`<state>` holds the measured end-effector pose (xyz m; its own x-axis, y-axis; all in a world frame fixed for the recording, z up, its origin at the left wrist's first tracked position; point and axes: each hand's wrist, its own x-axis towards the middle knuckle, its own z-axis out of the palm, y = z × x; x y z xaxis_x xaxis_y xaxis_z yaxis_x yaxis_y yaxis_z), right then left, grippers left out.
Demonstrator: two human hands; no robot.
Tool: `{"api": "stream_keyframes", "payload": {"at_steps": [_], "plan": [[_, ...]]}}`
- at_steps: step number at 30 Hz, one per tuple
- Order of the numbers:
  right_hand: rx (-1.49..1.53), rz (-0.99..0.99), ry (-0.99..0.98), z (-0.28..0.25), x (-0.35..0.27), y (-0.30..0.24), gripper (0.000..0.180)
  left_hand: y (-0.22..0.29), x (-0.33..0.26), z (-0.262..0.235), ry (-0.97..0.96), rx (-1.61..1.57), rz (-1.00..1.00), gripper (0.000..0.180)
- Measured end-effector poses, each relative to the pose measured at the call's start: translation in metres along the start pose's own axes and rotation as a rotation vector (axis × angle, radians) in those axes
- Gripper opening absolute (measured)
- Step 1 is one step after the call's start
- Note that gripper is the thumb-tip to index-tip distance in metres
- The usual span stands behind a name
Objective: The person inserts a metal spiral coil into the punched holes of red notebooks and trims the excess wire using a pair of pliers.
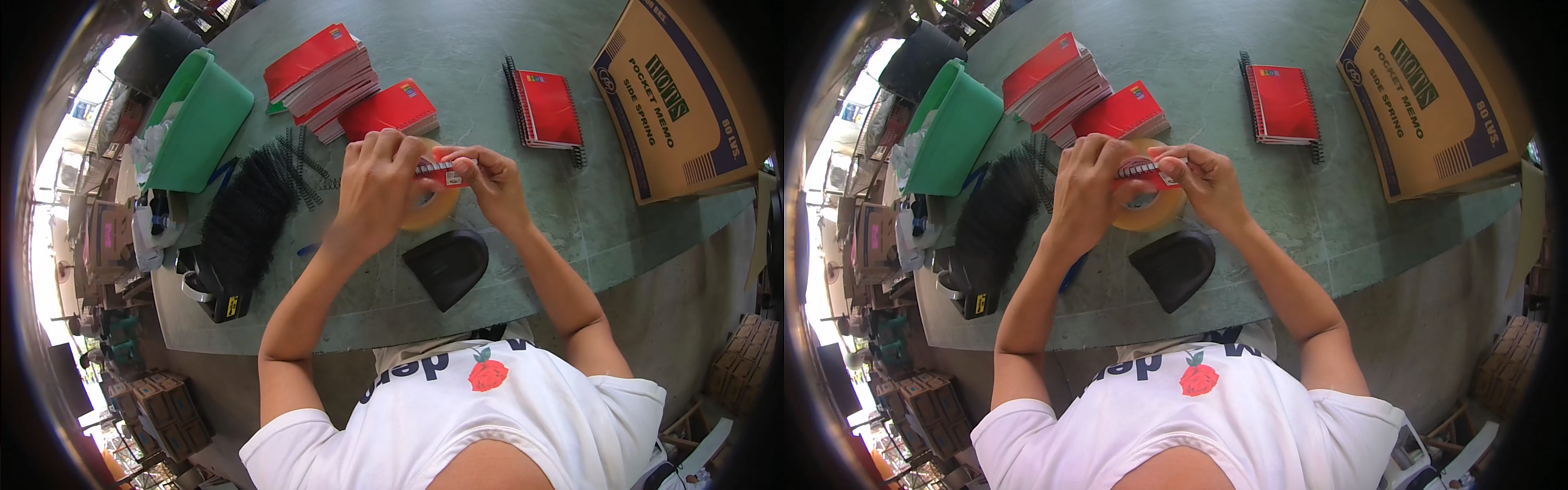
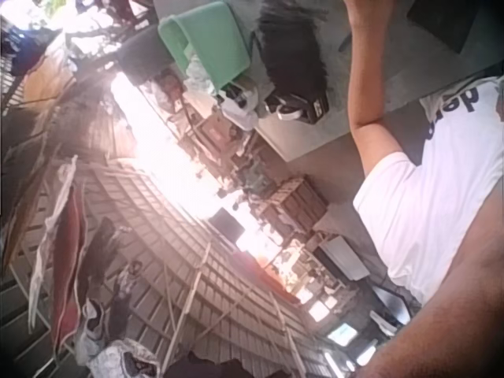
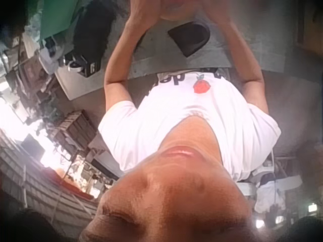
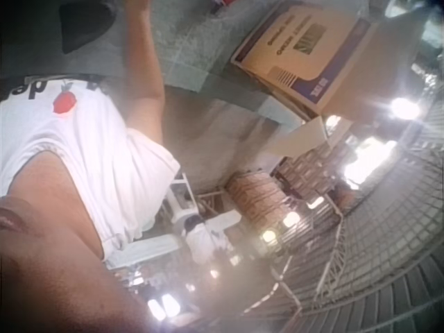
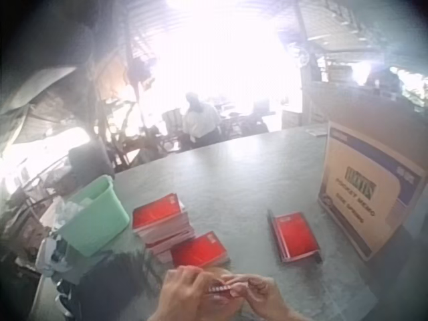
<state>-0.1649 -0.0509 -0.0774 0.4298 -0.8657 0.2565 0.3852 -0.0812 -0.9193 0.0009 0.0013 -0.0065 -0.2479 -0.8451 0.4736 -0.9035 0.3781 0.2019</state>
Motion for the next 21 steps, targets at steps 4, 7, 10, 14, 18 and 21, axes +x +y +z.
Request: {"api": "stream_keyframes", "payload": {"at_steps": [4,7,10,14,18,21], "plan": [[0.01,-0.103,0.055,0.007,-0.003,-0.008,0.016,-0.009,-0.005,0.007,-0.08,0.015,0.025,0.023],[-0.112,0.022,0.019,-0.008,-0.007,-0.004,0.018,0.003,0.004,0.001,-0.063,-0.022,-0.048,0.029],[-0.099,-0.091,0.101,-0.007,-0.008,0.001,0.018,0.002,0.004,0.007,-0.061,-0.123,-0.031,0.025],[-0.199,0.041,0.099,-0.017,-0.013,0.007,0.017,0.004,0.009,0.01,-0.048,-0.225,0.017,0.022],[-0.369,-0.02,0.137,-0.019,-0.014,0.01,0.016,0.013,0.016,0.027,-0.029,-0.295,0.104,0.016],[-0.46,-0.076,0.149,-0.019,-0.015,0.008,0.015,0.013,0.018,0.032,-0.044,-0.347,0.121,0.012]]}}
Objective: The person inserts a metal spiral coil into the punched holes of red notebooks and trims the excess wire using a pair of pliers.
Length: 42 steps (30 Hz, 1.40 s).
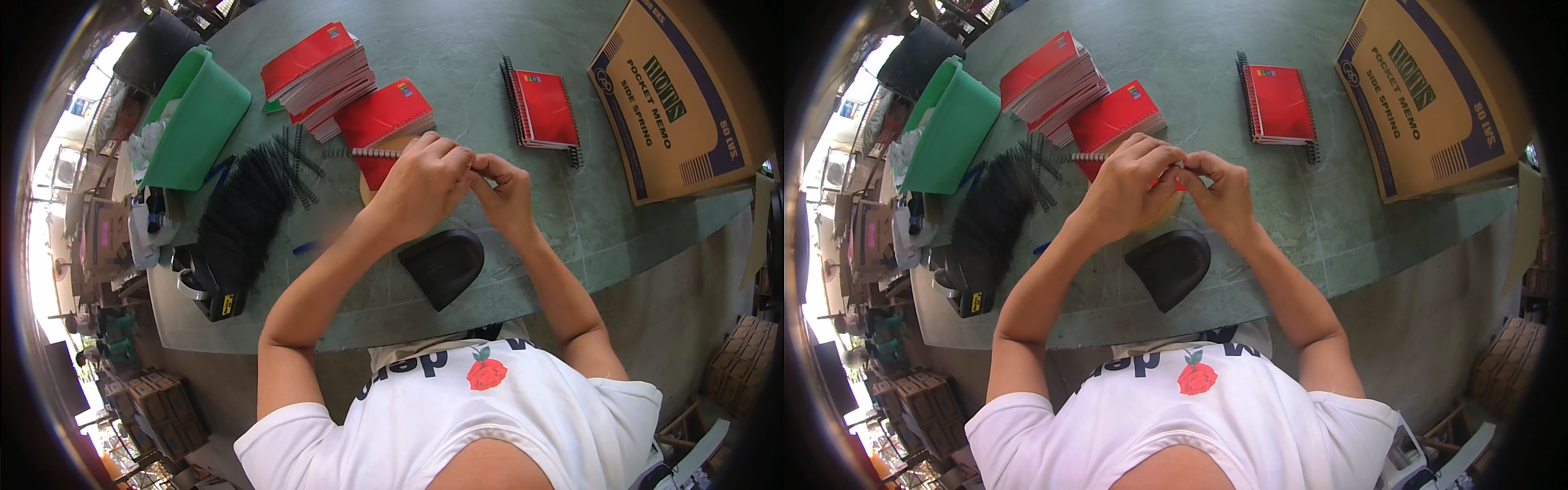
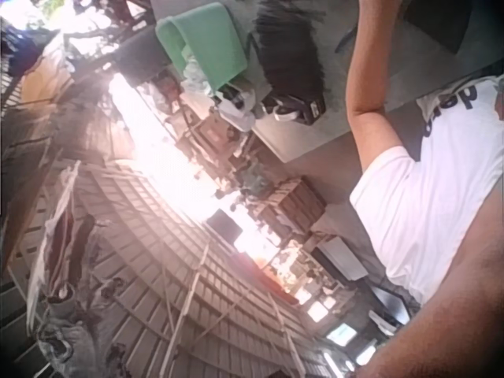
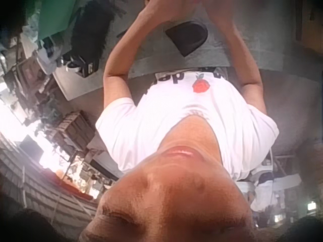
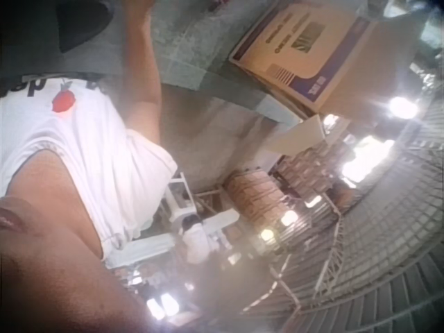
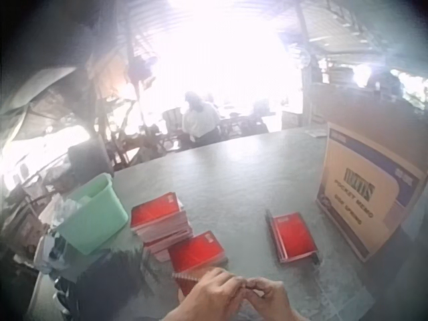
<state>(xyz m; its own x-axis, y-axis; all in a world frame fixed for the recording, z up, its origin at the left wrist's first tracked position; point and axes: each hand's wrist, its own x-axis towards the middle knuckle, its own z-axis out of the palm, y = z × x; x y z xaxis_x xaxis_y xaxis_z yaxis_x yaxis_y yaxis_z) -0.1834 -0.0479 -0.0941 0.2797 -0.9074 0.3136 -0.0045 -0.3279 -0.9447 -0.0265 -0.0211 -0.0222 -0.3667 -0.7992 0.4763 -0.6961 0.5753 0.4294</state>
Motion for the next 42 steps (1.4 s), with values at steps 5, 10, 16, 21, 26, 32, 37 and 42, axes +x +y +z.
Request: {"api": "stream_keyframes", "payload": {"at_steps": [5,10,16,21,26,32,37,42], "plan": [[-0.113,-0.059,0.002,0.005,-0.004,-0.009,0.016,0.006,-0.001,-0.005,-0.012,0.046,-0.087,0.01],[-0.082,-0.069,-0.018,0.001,-0.001,-0.007,0.015,-0.002,-0.004,-0.016,0.004,0.156,-0.153,0.015],[-0.285,-0.193,0.238,-0.019,0.005,-0.019,0.031,-0.011,-0.019,-0.05,-0.296,0.27,-0.293,0.023],[-0.173,-0.234,0.182,-0.054,0.031,-0.043,0.042,-0.013,-0.006,-0.046,0.206,0.267,-0.139,0.032],[-1.18,-0.28,0.034,-0.113,0.054,0.012,0.048,-0.027,-0.022,-0.059,0.257,0.27,-0.251,0.037],[-1.337,-0.182,-0.111,-0.098,0.039,0.033,0.061,-0.047,-0.053,-0.052,0.208,0.229,-0.353,0.027],[-1.404,-0.196,-0.105,-0.084,0.041,0.033,0.057,-0.066,-0.059,-0.074,0.323,0.139,-0.498,0.02],[-1.048,-0.221,-0.086,-0.089,0.059,0.005,0.037,-0.114,-0.09,-0.098,0.361,0.103,-0.911,0.02]]}}
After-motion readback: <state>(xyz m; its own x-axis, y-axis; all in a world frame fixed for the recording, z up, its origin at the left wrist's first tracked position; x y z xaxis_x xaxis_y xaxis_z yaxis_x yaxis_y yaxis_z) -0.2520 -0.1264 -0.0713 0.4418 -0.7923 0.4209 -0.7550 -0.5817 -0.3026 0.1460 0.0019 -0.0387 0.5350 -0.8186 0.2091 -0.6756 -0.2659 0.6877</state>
